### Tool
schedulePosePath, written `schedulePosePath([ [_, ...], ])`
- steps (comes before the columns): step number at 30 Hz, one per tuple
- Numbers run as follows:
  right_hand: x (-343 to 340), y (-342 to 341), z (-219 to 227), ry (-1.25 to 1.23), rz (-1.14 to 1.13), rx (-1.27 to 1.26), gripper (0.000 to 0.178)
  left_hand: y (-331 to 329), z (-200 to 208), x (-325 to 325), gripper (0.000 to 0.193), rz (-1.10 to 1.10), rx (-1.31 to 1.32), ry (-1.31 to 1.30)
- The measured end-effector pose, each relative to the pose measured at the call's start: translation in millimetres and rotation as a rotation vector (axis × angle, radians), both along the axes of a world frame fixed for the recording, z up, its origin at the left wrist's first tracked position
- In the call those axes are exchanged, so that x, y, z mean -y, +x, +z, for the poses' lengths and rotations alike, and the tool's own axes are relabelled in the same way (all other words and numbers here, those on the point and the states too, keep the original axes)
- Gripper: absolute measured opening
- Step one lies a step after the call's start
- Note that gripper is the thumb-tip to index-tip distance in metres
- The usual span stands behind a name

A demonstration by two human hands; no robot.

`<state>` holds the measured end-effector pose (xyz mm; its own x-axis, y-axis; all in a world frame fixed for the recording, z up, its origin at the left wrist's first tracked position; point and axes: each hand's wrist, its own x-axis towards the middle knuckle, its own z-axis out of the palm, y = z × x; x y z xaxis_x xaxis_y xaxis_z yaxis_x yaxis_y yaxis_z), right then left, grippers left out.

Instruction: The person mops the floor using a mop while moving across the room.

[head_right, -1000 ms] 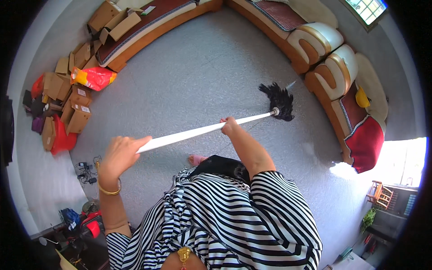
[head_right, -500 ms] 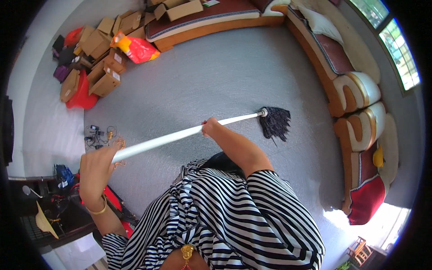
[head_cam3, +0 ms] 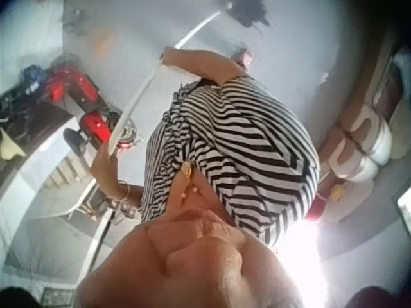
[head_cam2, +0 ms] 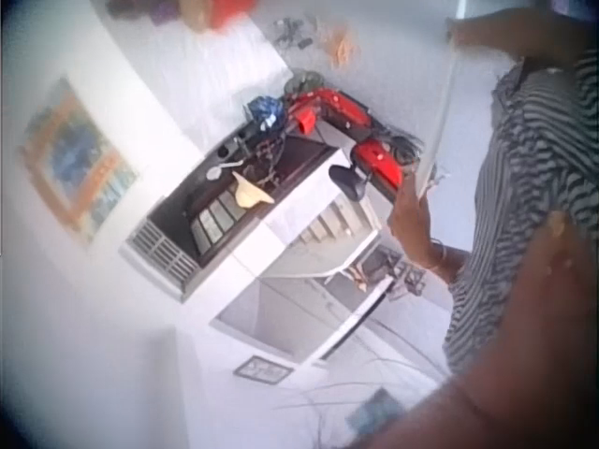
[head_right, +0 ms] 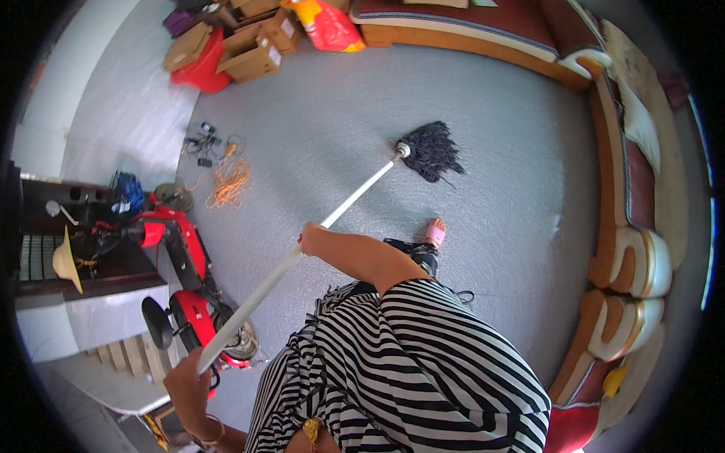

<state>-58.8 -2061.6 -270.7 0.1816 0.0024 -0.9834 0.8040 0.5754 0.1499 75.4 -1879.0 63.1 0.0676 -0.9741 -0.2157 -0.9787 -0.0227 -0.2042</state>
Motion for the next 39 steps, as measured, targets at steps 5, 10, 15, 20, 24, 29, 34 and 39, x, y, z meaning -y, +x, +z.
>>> schedulePosePath([
  [5, -17.0, 61.6, 3.8, -0.075, 0.258, 0.046, 0.011, -19.4, 10.6, -51.1, 0.042, 0.326, -0.064, 0.042],
  [10, -48.3, 109.3, -2.7, -0.126, 0.394, 0.149, 0.013, -38.4, 23.9, -83.1, 0.036, 0.449, -0.009, 0.152],
  [15, -94.5, 132.2, -10.9, -0.234, 0.459, 0.445, 0.019, -51.5, 38.1, -115.1, 0.034, 0.725, -0.189, 0.192],
  [20, -108.4, 123.9, -15.6, -0.226, 0.582, 0.535, 0.02, -54.6, 40.7, -122.3, 0.034, 0.799, -0.312, 0.2],
  [24, -100.1, 131.7, -99.7, -1.001, 0.893, 0.37, 0.017, -63.3, 45.4, -97.7, 0.038, 0.763, -0.402, 0.238],
  [29, -54.3, 71.1, -6.4, -0.433, 0.592, 0.279, 0.014, -63.5, 30.8, -76.6, 0.04, 0.734, -0.447, 0.259],
  [34, 4.5, 14.1, -13.7, -0.52, 0.502, -0.007, 0.014, -76.8, -6.4, -35.0, 0.049, 0.432, -0.441, 0.131],
  [39, 59.4, -42.7, -36.2, -0.588, 0.402, -0.137, 0.009, -116.2, -18.8, 19.9, 0.052, 0.253, -0.319, 0.181],
])
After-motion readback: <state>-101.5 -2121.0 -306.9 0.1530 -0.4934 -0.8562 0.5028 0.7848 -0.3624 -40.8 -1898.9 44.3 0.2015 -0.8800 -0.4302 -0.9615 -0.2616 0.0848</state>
